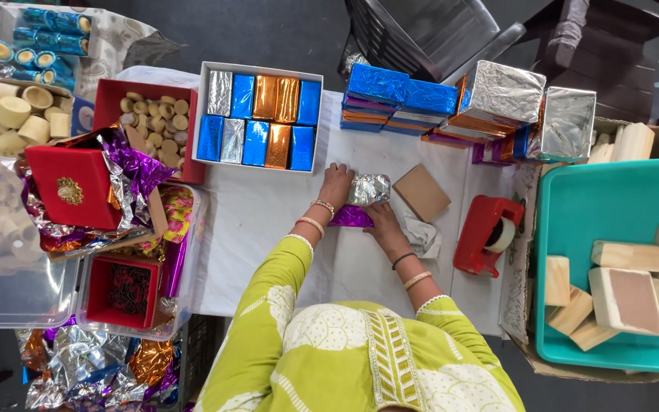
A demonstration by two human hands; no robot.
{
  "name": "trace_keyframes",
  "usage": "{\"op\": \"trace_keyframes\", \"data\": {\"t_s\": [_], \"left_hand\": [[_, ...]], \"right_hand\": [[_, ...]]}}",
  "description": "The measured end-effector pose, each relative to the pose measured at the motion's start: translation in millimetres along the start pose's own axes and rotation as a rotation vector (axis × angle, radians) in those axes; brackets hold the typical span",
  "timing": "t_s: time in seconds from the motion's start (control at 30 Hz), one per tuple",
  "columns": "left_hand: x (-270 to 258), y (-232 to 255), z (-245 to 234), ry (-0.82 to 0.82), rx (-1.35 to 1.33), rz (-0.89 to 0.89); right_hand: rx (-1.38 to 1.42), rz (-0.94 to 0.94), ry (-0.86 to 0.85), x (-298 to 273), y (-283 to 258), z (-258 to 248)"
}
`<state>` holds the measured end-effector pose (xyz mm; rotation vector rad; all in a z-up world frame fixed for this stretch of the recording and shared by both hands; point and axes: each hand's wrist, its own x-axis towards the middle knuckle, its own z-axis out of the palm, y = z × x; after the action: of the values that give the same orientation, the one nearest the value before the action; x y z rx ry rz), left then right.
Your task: The person wraps individual bars of soap in foil and decorative paper, securing them with tape, and then places the wrapped bars into a compartmentalized box.
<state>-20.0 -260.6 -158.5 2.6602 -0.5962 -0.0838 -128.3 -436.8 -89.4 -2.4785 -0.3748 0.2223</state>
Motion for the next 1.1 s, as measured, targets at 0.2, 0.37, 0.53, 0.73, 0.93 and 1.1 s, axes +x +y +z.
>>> {"op": "trace_keyframes", "data": {"t_s": [0.2,0.37,0.53,0.73,0.93,1.1], "left_hand": [[-10.9,23.5,-49.3,-0.053,-0.266,0.053],[-41.9,29.1,-59.8,-0.083,-0.317,0.074],[-66.0,30.5,-65.1,-0.026,-0.325,0.115],[-87.4,35.1,-60.1,0.087,-0.296,0.256],[-97.7,36.4,-49.7,0.061,-0.149,0.356],[-101.3,37.7,-49.6,0.053,-0.038,0.41]], "right_hand": [[-0.07,0.043,-0.01,-1.8,-0.5,0.7],[-0.112,0.009,0.021,-2.4,-4.4,-1.4],[-0.12,-0.011,0.045,-4.2,-8.4,-4.7],[-0.129,0.008,0.03,-6.2,-11.7,-3.5],[-0.101,-0.006,0.088,-12.7,-16.1,0.3],[0.032,-0.013,0.231,-21.1,-16.9,7.9]]}}
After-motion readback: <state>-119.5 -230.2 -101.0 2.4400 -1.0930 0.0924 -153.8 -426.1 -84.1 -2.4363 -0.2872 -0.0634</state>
